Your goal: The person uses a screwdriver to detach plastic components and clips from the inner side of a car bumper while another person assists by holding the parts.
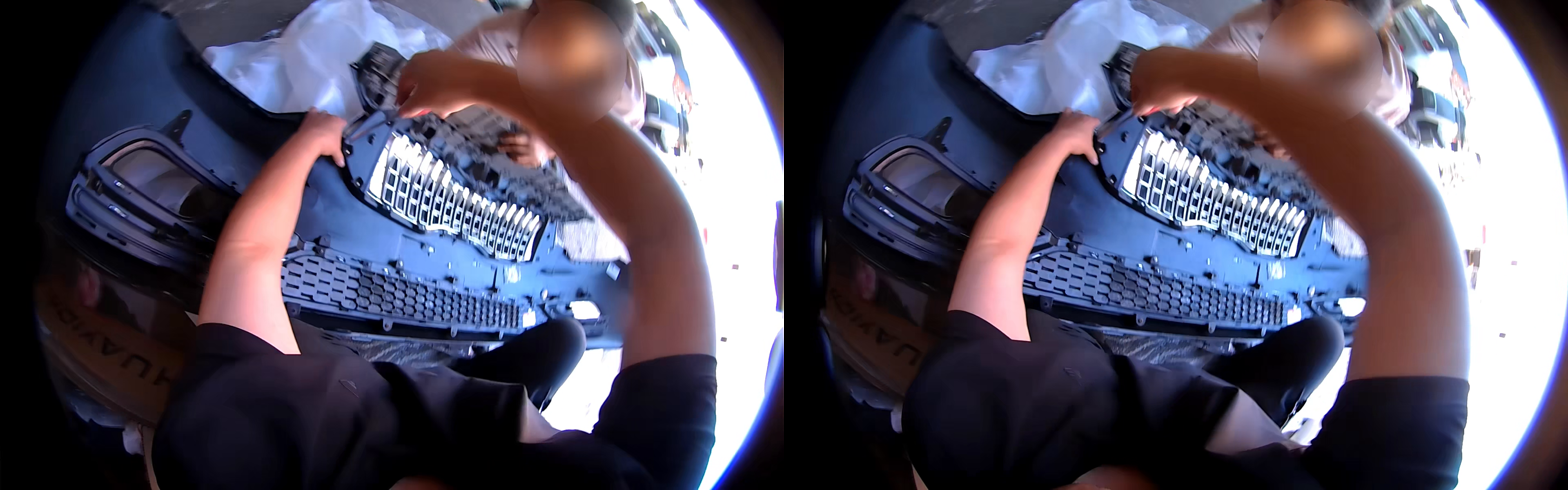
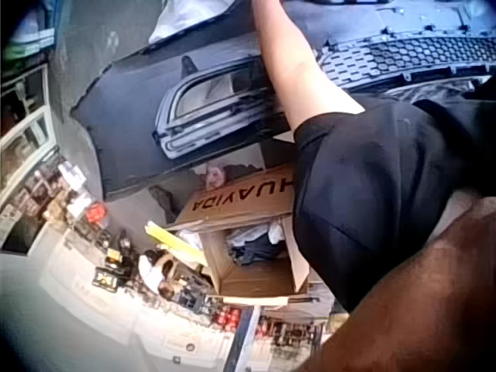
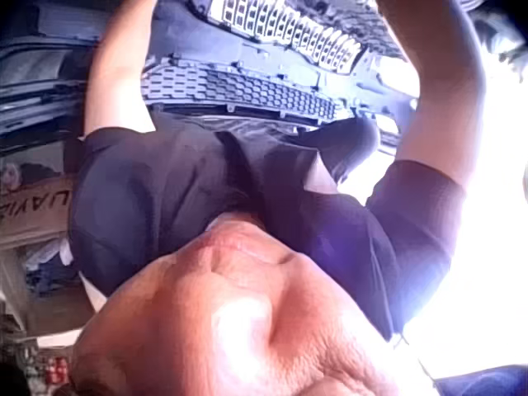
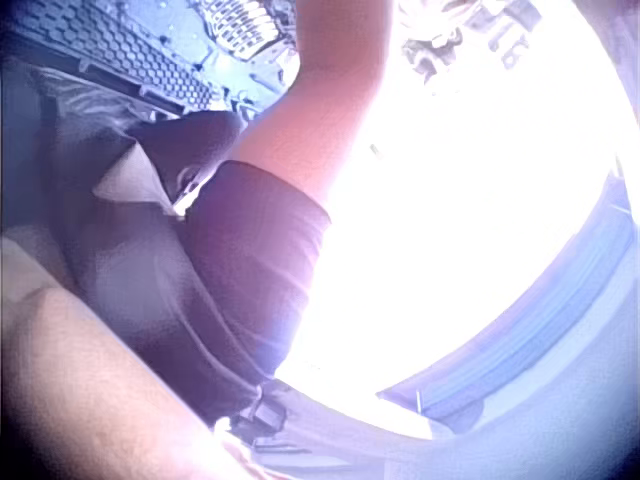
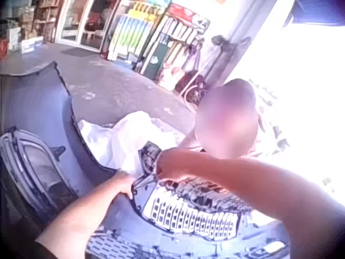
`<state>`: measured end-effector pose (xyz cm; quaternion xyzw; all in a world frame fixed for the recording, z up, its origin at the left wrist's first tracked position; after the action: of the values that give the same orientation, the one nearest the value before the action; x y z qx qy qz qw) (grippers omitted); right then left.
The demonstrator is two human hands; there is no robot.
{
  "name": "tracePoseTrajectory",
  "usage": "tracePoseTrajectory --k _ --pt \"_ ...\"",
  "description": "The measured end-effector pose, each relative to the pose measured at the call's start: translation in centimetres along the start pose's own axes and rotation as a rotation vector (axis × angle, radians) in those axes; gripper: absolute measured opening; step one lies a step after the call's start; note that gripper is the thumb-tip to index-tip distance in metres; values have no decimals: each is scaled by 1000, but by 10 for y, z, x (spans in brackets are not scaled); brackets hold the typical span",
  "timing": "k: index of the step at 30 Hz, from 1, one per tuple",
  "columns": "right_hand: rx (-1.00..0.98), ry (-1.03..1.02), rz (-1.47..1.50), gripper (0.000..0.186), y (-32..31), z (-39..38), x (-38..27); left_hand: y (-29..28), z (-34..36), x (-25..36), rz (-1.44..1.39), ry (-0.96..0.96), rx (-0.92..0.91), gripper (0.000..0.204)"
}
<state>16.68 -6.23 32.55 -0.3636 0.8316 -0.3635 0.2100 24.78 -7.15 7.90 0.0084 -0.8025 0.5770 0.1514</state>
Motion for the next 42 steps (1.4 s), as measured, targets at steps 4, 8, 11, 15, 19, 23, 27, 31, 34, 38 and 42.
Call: tracePoseTrajectory --k 4,8,11,15,19,23,27,31,34,38,42 --pt "192 169 245 38 45 -167 61 4 4 -17 -74 -75 -20 85" --pt "93 493 449 25 206 -330 134 -4 14 0 -46 -116 -77 73" --pt "170 644 490 25 302 -418 162 5 20 -4 -103 -121 -84 60" --pt "321 740 627 25 397 -466 191 -4 1 -1 -68 -195 -25 72" --pt "500 766 729 27 438 -474 213 -31 -24 23 201 -306 165 83" --pt "622 713 684 28 453 -480 238 -54 -47 80 142 -243 360 56" --pt "690 628 668 30 466 -485 263 -39 -76 151 -26 -180 416 30" --pt "810 651 717 39 484 -510 297 20 -110 252 -224 -28 151 22" --pt "801 755 808 49 507 -524 319 70 -125 324 -193 40 -25 24" --pt "1197 730 785 47 517 -549 341 122 -135 408 -277 119 -162 24" --pt "1473 752 786 54 531 -589 365 156 -129 469 -428 73 -157 23"
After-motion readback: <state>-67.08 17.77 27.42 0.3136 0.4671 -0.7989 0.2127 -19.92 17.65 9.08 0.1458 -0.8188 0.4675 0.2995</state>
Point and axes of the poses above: each hand's wrist, its own z-axis towards the middle knuckle, its own y-axis out of the palm, x = y × z, the point moved 8 cm from there along z, towards the middle knuckle, and after that the axes turned 8 degrees about -y, right-handed, at the moved point
